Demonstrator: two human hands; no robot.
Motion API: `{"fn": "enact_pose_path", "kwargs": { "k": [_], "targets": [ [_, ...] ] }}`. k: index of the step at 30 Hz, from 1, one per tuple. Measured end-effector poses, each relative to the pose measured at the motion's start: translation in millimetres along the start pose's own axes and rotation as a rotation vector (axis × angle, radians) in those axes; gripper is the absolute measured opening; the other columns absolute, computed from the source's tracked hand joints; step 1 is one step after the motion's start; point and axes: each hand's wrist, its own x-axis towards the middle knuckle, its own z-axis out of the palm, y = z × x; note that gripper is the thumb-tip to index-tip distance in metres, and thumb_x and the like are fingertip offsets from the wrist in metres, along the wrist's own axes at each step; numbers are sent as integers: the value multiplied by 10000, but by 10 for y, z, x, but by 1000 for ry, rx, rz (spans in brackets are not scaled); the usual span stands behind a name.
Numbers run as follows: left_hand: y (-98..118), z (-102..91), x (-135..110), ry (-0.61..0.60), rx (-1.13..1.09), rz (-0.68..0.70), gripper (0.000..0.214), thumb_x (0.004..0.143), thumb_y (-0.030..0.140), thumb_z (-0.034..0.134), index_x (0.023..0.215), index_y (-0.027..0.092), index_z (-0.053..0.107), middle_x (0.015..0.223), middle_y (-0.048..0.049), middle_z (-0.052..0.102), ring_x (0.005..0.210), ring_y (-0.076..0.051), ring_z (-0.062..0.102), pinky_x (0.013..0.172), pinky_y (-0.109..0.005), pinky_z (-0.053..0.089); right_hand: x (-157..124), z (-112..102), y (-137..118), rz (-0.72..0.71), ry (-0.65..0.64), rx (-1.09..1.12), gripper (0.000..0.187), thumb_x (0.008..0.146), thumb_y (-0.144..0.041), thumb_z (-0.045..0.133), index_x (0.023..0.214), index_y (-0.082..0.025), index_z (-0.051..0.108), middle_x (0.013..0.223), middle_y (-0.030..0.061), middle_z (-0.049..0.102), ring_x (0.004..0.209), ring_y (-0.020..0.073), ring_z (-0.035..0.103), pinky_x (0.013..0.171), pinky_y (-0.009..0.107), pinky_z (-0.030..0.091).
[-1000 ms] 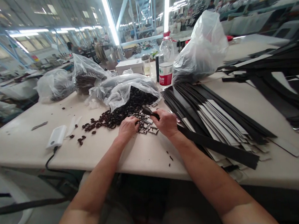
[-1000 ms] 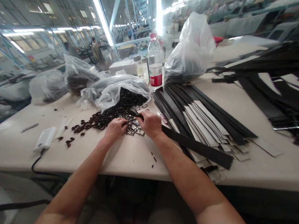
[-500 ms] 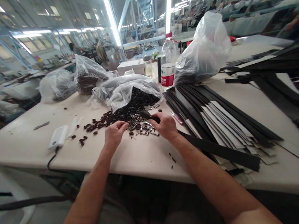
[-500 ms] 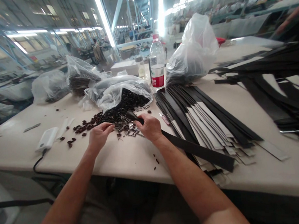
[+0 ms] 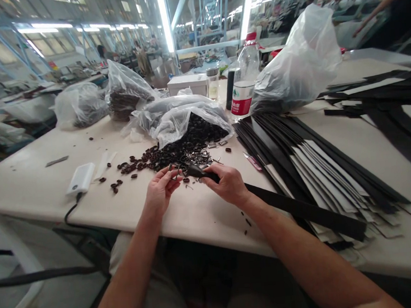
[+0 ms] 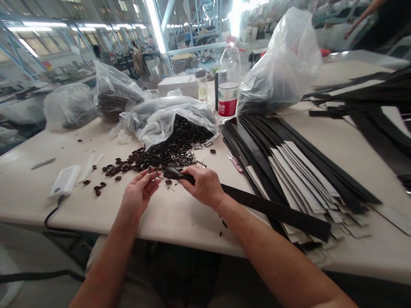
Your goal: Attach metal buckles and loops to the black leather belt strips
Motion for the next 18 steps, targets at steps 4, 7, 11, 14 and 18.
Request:
{"fn": "enact_pose_path", "kwargs": {
  "k": [4, 7, 11, 14, 18],
  "targets": [
    [-23, -1, -20, -36, 21, 67, 359, 667, 360, 839, 925, 163, 686, 869, -56, 764, 731, -161, 729, 662, -237, 559, 2, 22, 20, 40, 25, -66, 105, 858, -299, 687, 935, -228, 690, 889, 32, 720, 802, 192, 658, 703, 284, 453],
    [-56, 34, -80, -51, 55, 112, 404, 632, 424, 861, 903, 168, 706, 871, -47, 759, 723, -165, 725, 666, -245, 557, 11, 45, 55, 83, 71, -119, 123, 863, -297, 684, 956, -216, 687, 904, 46, 718, 830, 210, 663, 711, 294, 454],
    [-114, 129, -196, -85, 166, 158, 359, 689, 417, 826, 951, 186, 746, 1059, -67, 743, 744, -154, 714, 672, -247, 548, 16, 71, 43, 87, 13, -40, 131, 856, -287, 695, 966, -220, 672, 916, 34, 717, 849, 200, 658, 729, 287, 455],
    [-157, 181, -231, -75, 201, 200, 333, 718, 415, 801, 974, 206, 760, 1227, -68, 691, 778, -142, 708, 672, -239, 543, 17, 68, 11, 101, -72, 74, 115, 832, -259, 714, 931, -224, 666, 878, 5, 712, 789, 169, 643, 708, 270, 448],
    [-194, 197, -192, -11, 122, 110, 447, 651, 462, 833, 991, 188, 739, 952, -49, 756, 654, -128, 688, 587, -225, 522, 13, 34, -4, 60, -160, 246, 23, 855, -219, 649, 872, -213, 663, 803, -16, 691, 716, 135, 606, 685, 249, 438]
  ]
}}
